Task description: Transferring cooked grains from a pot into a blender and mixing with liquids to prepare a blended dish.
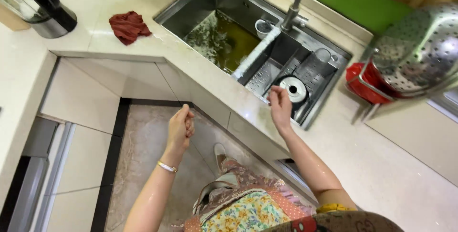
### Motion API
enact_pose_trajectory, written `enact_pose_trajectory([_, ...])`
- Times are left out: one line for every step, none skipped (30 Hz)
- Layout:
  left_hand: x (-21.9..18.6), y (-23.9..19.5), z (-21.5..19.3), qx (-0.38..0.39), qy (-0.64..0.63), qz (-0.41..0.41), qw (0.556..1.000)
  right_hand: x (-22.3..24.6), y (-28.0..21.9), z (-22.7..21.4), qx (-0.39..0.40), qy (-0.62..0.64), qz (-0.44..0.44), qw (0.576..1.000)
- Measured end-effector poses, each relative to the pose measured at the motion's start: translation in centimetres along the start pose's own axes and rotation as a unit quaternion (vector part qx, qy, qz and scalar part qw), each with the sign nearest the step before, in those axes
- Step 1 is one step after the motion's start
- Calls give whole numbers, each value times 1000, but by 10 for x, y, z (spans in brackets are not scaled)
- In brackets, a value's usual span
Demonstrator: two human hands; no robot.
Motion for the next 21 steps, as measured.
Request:
enact_pose_trajectory([-5,27,6,0,1,4,1000,3,21,5,0,2,-3,1000])
enact_pose_trajectory([-9,60,22,33,4,-3,999,10,48,3,-41,-46,-28,998])
enact_pose_trajectory([-12,92,39,66,7,-10,998,18,76,1,-82,-94,-53,991])
enact_pose_trajectory([-11,120,52,69,6,-11,998,20,103,6,-85,-96,-54,990])
enact_pose_trajectory([-6,148,70,96,29,-30,994,36,128,9,-128,-186,-117,967])
enact_pose_trajectory([-2,174,92,125,53,-53,989,52,151,11,-169,-275,-174,930])
enact_pose_trajectory([3,200,109,130,54,-59,988,43,171,10,-173,-279,-170,929])
enact_pose_trajectory([2,233,133,150,67,-63,984,39,200,13,-187,-339,-163,908])
enact_pose_trajectory([2,265,157,170,81,-66,980,34,228,14,-200,-397,-153,883])
enact_pose_trajectory([6,284,175,175,83,-75,978,35,245,15,-203,-402,-144,881])
enact_pose_trajectory([14,301,195,201,99,-90,970,37,261,18,-208,-445,-147,859])
enact_pose_trajectory([24,316,217,228,115,-105,961,38,276,18,-212,-488,-147,834])
enact_pose_trajectory([32,334,236,235,115,-115,958,30,283,12,-215,-494,-138,831])
enact_pose_trajectory([39,354,257,246,101,-138,954,21,297,12,-193,-527,-124,818])
enact_pose_trajectory([47,373,278,256,88,-160,949,12,309,11,-170,-560,-110,803])
enact_pose_trajectory([50,392,296,262,89,-165,947,-11,319,-2,-174,-562,-104,802])
enact_pose_trajectory([57,407,313,270,75,-194,940,-38,328,-19,-185,-597,-63,778])
enact_pose_trajectory([66,420,331,277,60,-224,933,-65,336,-37,-194,-629,-21,752])
enact_pose_trajectory([76,439,340,282,61,-229,930,-59,335,-38,-197,-631,-15,750])
enact_pose_trajectory([88,455,352,287,46,-239,927,-55,334,-41,-189,-610,6,769])
enact_pose_trajectory([100,471,363,292,31,-249,923,-51,333,-44,-181,-588,27,788])
Point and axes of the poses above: each hand's wrist, its own y-axis towards the middle knuckle, its own z-axis out of the palm, x = y × z, the point moved 9 cm from there along y, towards the middle knuckle, and after that the axes turned 6 degrees about z, right-handed, at the moved point
